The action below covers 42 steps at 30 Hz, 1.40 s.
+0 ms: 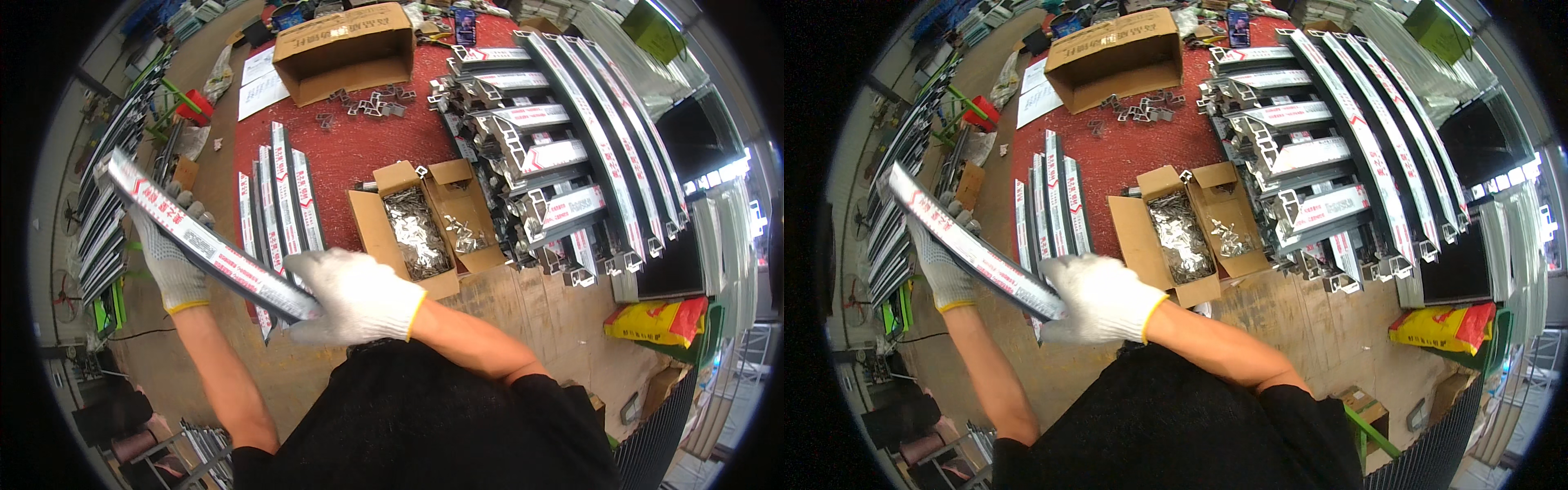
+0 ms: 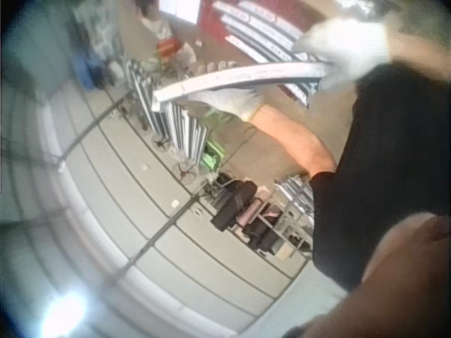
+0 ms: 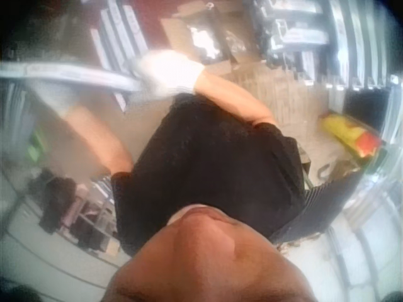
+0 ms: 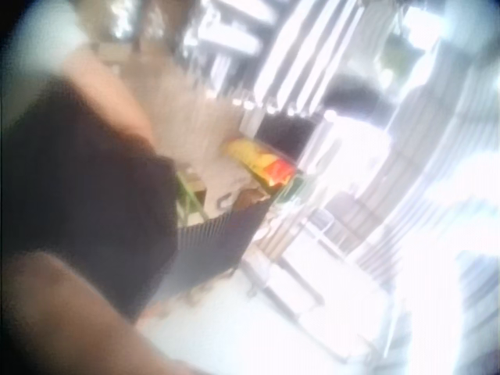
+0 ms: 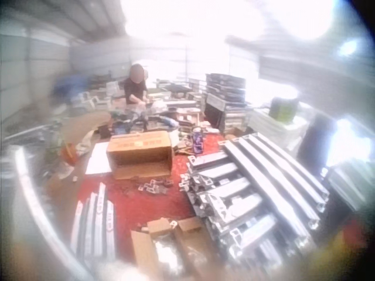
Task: The person repeatedly picks small metal corner brackets from a cardboard box and inserts them into the ends of long metal profiles. The person holds each profile with one hand while using the other to fit the bracket, then places the assembled piece aside. The process is repeated for several profiles.
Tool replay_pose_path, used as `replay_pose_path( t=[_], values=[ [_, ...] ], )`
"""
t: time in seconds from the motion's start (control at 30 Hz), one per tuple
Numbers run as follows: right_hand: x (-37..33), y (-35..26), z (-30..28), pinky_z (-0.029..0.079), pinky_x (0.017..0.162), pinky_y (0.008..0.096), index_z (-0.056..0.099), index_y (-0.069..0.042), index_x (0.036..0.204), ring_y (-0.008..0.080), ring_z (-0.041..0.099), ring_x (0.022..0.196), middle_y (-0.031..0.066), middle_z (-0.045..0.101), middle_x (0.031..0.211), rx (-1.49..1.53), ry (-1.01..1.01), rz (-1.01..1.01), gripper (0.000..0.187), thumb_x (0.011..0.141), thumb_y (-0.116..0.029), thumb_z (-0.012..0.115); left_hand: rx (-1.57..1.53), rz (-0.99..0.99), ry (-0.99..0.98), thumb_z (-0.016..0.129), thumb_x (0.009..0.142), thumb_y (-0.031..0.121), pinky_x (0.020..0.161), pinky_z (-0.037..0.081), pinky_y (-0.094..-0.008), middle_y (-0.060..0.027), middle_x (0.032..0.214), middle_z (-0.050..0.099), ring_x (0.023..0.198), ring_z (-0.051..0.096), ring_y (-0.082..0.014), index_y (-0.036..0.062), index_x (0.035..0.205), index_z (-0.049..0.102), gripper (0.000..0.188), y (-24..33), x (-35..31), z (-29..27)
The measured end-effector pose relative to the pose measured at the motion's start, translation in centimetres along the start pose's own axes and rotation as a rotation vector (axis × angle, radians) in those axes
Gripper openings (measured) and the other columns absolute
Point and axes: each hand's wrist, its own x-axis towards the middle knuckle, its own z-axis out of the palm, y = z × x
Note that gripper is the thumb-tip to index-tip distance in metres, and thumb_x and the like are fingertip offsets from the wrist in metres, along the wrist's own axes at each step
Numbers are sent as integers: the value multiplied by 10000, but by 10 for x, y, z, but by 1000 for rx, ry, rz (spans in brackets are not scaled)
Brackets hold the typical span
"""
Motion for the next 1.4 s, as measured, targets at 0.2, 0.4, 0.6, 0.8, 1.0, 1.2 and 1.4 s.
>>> replay_pose_path(
  t=[0.2,0.4,0.6,0.8,1.0,1.2,1.4],
  values=[
    [-7,10,6,615,940,533,608,12,1345,465,754,1084,278,742,1108,17,-73,133,613,873,-285,862,129,140,198,560,1183,505,1044,556,-409,-158,1289,684,1136,667,-261,-47,1456,600,617,-32,-46,-4],
    [-34,32,-11,612,915,550,676,-23,1312,466,761,1057,255,765,1070,-52,-220,203,520,837,-187,811,1331,628,-111,815,953,114,1137,521,-431,-205,1420,693,1288,668,-316,-43,1492,629,591,-19,-112,9],
    [-35,37,-17,619,927,533,742,-61,1298,438,779,1048,221,798,1066,-110,-472,176,518,814,-225,829,1714,-286,-1089,930,764,496,1106,566,-459,-217,1253,792,1190,766,-363,1,1392,746,821,-44,-136,43],
    [-70,74,-50,645,947,424,782,-32,1365,292,827,1088,219,824,1223,237,358,215,424,982,-213,808,1508,-472,-1078,877,856,501,1016,583,-487,-264,1125,775,1150,752,-438,14,1375,723,728,-61,-155,26],
    [-68,162,-47,663,941,440,815,-91,1282,384,820,1071,212,825,1207,-469,448,849,269,1054,-177,700,1263,-625,-787,860,876,399,1018,561,-493,-302,1206,772,1162,746,-469,-19,1409,692,698,-67,-181,2],
    [-51,245,-11,687,813,483,848,6,971,423,832,983,306,815,1045,-627,283,960,160,919,-97,737,1208,-528,-593,838,893,336,991,561,-497,-336,1145,755,1133,749,-490,-53,1380,680,643,-79,-200,-10],
    [-51,263,-17,663,939,514,851,-4,1060,468,801,1079,297,811,1107,-605,152,987,194,926,-63,725,1113,-502,-466,807,926,257,906,579,-479,-306,1042,755,1008,761,-465,-55,1253,704,464,-83,-211,-16]
  ],
)
